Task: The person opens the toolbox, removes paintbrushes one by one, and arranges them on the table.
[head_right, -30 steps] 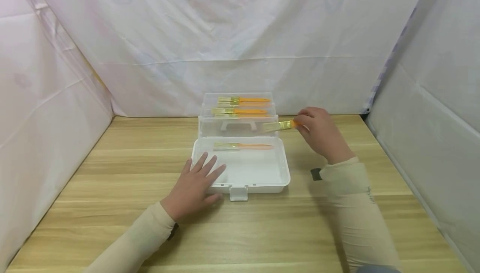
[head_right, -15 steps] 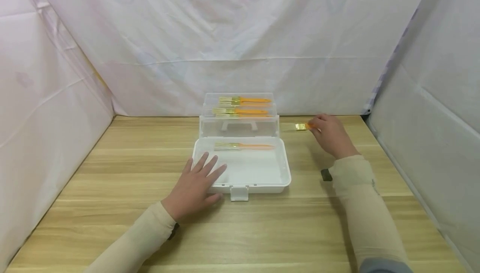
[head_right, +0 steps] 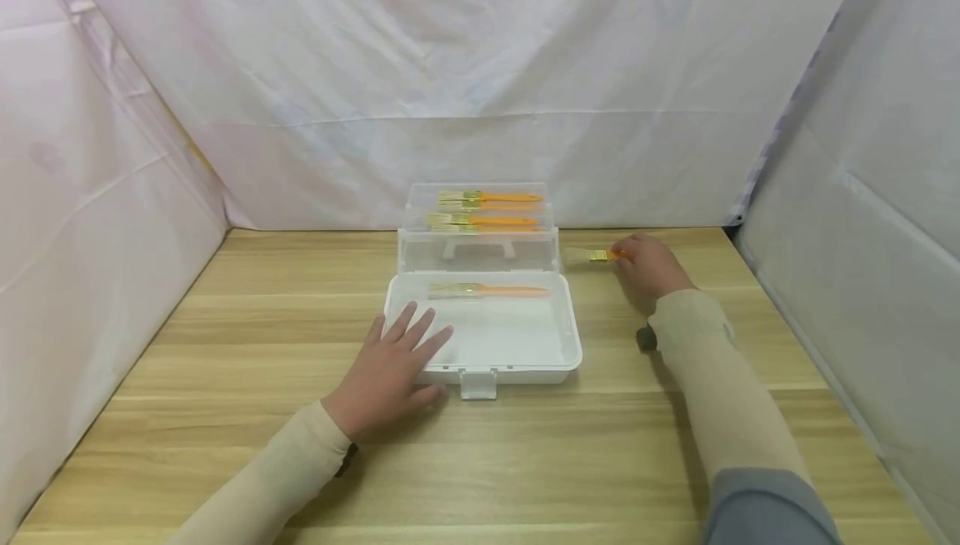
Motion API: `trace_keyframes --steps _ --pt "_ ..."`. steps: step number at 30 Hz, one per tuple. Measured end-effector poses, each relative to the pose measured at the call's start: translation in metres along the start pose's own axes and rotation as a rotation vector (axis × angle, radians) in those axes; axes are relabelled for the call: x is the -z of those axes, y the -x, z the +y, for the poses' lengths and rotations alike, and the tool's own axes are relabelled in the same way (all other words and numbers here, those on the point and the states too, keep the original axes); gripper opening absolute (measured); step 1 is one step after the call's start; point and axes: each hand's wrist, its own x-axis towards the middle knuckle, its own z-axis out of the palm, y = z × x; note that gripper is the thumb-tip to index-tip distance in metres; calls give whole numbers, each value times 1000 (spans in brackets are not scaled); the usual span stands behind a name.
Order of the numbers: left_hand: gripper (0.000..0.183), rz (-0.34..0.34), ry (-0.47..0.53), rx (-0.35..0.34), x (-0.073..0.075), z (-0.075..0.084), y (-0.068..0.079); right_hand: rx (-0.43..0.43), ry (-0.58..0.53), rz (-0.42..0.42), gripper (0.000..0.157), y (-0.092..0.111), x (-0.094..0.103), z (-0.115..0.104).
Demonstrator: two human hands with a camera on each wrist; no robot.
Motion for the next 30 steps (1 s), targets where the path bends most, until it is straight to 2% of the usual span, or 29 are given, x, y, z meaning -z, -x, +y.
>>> trace_keyframes --steps 10,20,25,30 --pt "72 -4 7 5 2 0 1 7 2 -60 21 -17 -4 9" --pt "72 -15 -6 16 2 0 0 -2 -33 -121 16 -21 -10 15" --pt "71 -15 -5 15 2 0 0 -29 -28 -140 22 -19 -6 8" --pt "71 -5 -5 6 0 0 0 -131 -65 -125 31 -10 9 -8"
